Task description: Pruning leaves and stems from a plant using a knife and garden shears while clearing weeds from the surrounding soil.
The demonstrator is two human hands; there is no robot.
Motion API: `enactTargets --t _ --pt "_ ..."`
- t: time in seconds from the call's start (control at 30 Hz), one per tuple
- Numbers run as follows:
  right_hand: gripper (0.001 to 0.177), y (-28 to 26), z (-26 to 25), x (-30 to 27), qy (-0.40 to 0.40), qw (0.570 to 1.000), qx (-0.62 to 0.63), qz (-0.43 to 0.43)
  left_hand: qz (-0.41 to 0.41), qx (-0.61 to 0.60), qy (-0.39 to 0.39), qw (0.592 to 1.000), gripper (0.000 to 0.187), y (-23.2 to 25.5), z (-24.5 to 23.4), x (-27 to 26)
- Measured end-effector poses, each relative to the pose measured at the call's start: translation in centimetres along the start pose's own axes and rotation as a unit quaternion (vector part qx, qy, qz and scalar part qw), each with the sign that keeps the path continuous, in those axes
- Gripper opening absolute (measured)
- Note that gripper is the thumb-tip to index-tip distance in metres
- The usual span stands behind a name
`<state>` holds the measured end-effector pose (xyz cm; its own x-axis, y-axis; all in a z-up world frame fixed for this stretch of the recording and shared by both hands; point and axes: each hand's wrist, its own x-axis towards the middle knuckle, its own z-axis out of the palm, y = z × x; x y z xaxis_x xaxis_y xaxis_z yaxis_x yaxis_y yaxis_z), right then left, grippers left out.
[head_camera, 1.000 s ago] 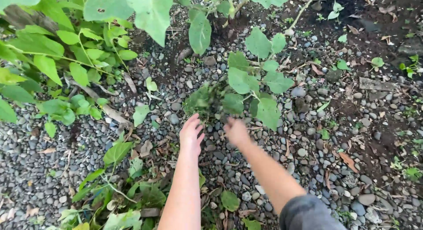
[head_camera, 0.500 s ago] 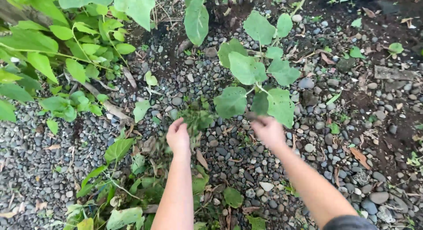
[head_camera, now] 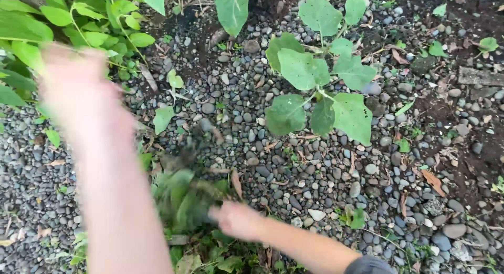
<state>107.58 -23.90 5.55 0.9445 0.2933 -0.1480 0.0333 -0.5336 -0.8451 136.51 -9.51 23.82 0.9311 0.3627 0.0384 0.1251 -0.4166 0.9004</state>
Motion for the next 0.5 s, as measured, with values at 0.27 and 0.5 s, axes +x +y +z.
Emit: enactTargets --t 0.27,0.5 --pt "0.032 2.2 -9.5 1.8 0.226 0.958 0.082 0.157 -0.033 -0.46 0.06 0.885 0.065 8.1 -5.8 -8.9" --pt "0.045 2.0 -4.6 3.5 0.189 0.968 -0.032 0.162 -0.246 -0.261 0.037 0.933 0.065 -3.9 3.2 -11.6"
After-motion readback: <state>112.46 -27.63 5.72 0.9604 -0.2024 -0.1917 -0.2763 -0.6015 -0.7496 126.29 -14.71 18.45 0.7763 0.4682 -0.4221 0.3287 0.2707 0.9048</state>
